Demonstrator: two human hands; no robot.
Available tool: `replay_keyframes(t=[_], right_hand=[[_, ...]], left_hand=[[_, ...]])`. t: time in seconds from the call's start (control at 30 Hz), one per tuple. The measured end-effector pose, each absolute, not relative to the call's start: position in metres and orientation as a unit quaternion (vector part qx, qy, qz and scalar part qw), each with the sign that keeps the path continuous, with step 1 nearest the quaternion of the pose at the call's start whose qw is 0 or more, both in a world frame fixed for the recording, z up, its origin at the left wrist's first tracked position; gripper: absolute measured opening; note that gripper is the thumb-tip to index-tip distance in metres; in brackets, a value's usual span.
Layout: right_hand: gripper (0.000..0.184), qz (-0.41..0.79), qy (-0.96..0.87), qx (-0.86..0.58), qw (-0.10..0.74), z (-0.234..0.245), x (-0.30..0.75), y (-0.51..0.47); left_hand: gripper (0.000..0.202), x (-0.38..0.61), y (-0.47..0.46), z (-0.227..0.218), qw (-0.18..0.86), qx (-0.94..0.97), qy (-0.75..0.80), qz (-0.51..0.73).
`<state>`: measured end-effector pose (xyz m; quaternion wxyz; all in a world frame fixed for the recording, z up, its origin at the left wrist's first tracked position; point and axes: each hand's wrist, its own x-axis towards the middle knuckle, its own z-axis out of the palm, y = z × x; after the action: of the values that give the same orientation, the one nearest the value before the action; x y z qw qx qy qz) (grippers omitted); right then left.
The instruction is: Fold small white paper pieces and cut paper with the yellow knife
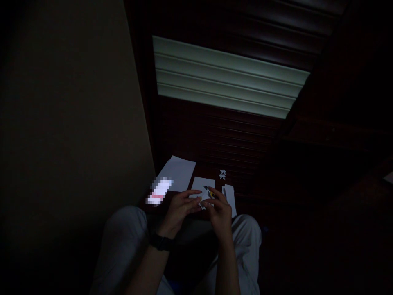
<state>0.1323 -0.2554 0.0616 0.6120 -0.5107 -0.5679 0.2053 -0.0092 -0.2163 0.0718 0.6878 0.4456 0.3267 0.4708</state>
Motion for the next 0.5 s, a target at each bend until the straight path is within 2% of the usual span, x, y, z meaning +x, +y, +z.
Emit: replay_keyframes(t=[0.1, 0.27, 0.5], right_hand=[[0.003, 0.195, -0.544, -0.521, 0.628, 0.062, 0.13, -0.256], [0.009, 0.193, -0.549, -0.51, 0.633, 0.059, 0.13, -0.256], [0.013, 0.093, -0.516, -0.55, 0.649, 0.05, 0.117, -0.252]], left_hand=[[0.042, -0.007, -0.216, 0.071, 0.678, 0.455, 0.325, 0.478], [0.042, -0.005, -0.217, 0.066, 0.667, 0.459, 0.329, 0.486], [0.046, 0.008, -0.221, 0.061, 0.652, 0.447, 0.326, 0.518]])
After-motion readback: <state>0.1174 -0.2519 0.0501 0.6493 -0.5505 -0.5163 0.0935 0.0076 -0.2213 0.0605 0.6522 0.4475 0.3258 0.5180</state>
